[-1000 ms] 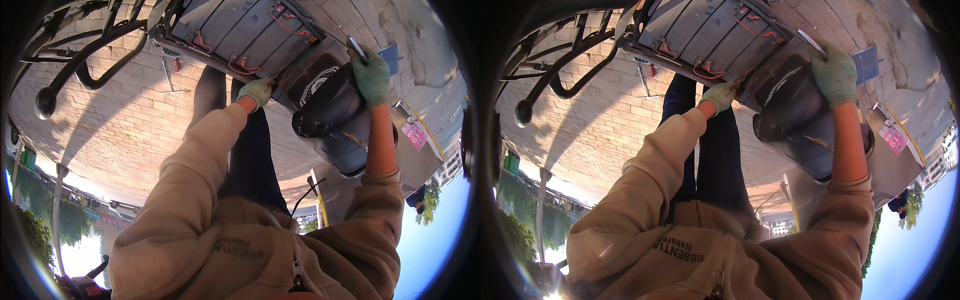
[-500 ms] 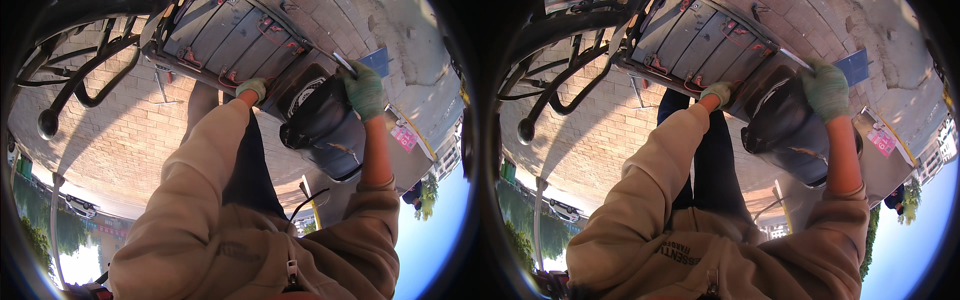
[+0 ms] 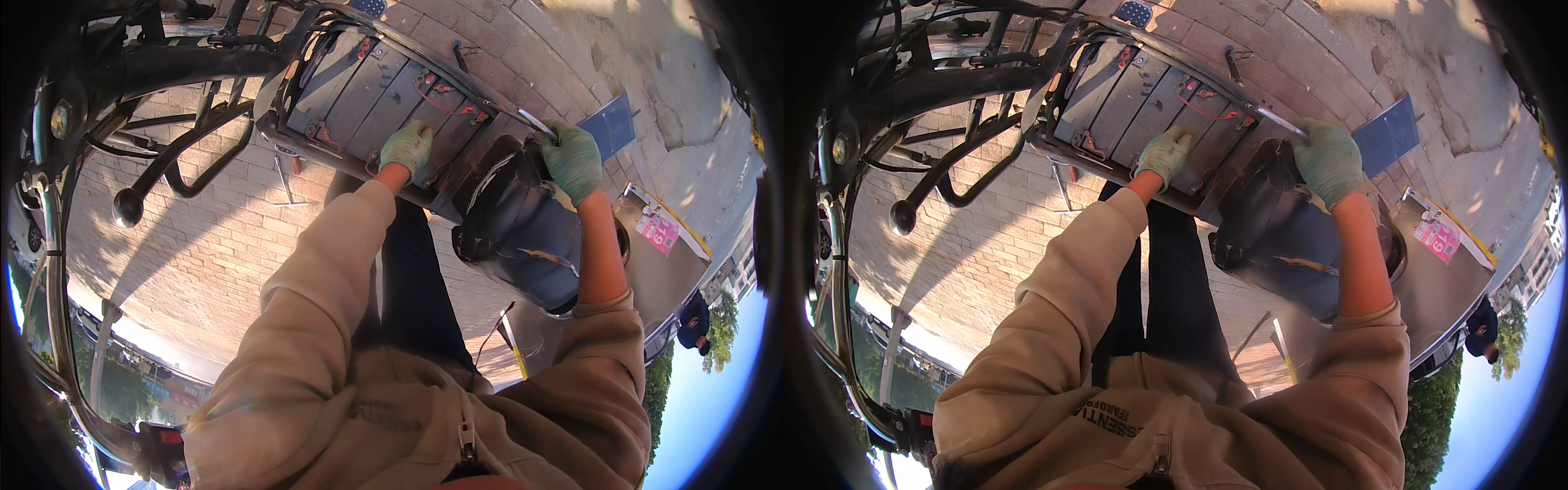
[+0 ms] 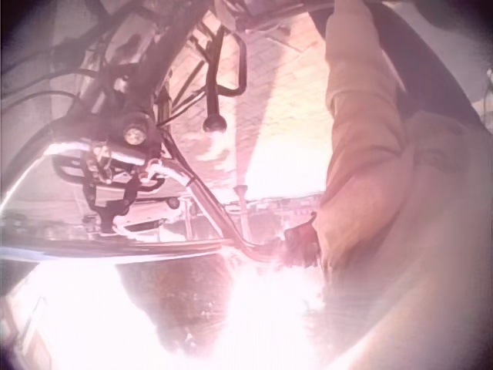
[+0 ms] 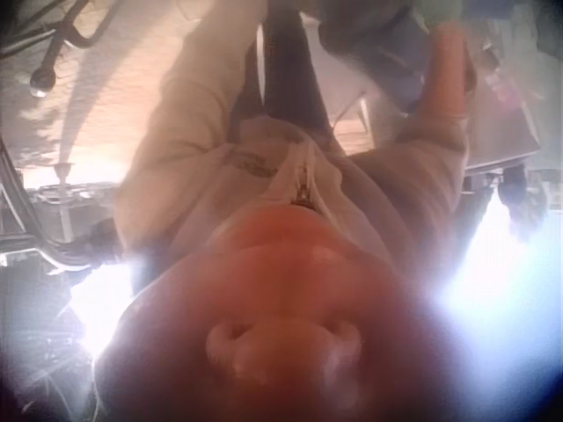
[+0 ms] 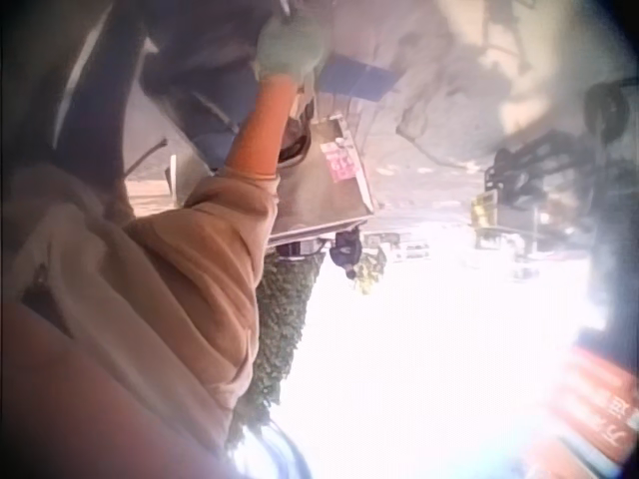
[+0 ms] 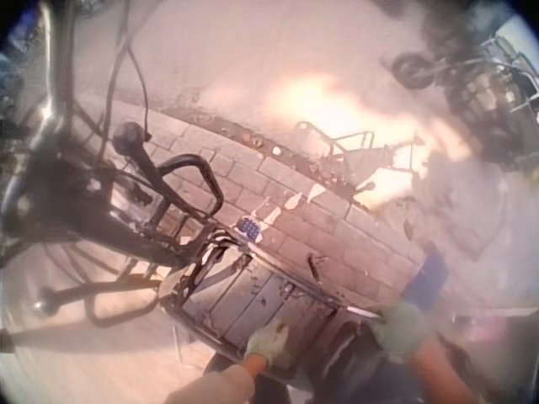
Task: The person uses a wrench to tighten or loosen bolts on a motorcycle battery. They repeatedly adjust the tool on the battery terminals while wearing gloves.
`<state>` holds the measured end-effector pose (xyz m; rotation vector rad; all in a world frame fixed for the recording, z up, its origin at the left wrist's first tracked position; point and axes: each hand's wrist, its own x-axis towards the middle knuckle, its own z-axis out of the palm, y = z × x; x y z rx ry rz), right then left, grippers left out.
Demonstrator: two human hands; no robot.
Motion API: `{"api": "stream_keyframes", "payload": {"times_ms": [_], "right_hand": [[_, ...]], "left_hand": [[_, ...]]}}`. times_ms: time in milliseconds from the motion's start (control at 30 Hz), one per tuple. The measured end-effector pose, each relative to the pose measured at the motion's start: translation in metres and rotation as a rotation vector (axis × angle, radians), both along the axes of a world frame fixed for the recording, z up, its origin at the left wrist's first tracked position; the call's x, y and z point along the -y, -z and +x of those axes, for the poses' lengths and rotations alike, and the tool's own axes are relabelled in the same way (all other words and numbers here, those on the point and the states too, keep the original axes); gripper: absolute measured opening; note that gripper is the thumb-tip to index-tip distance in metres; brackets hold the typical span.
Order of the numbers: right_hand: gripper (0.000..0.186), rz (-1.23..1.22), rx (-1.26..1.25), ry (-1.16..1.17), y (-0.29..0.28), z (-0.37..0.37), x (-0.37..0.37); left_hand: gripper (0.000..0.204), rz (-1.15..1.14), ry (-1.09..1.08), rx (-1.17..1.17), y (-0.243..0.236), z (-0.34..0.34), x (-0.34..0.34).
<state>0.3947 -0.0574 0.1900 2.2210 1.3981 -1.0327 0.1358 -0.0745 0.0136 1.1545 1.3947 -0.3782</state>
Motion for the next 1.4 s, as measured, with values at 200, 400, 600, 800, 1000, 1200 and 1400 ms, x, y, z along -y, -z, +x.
{"api": "stream_keyframes", "payload": {"times_ms": [200, 400, 600, 800, 1000, 1200, 1400], "right_hand": [[0.027, 0.135, 0.003, 0.075, 0.005, -0.028, 0.015], [0.023, 0.268, 0.069, 0.273, 0.02, -0.029, 0.028], [0.025, 0.373, 0.074, 0.341, 0.026, -0.028, 0.034], [0.026, 0.384, 0.074, 0.361, 0.026, -0.031, 0.031], [0.027, 0.392, 0.109, 0.383, 0.027, -0.033, 0.034], [0.027, 0.422, 0.11, 0.41, 0.03, -0.033, 0.035], [0.028, 0.428, 0.112, 0.401, 0.031, -0.032, 0.035]], "left_hand": [[0.038, 0.211, -0.16, -0.08, 0.024, -0.022, -0.036], [0.039, 0.456, -0.351, -0.145, 0.068, -0.052, -0.121], [0.041, 0.408, -0.545, -0.086, 0.106, -0.045, -0.152], [0.036, 0.403, -0.607, 0.087, 0.106, -0.047, -0.147], [0.007, -0.327, -1.225, 0.338, 0.112, -0.039, -0.147], [0.018, -0.498, -1.339, 0.588, 0.102, -0.036, -0.159], [0.029, -0.299, -1.196, 0.445, 0.094, -0.039, -0.161]]}}
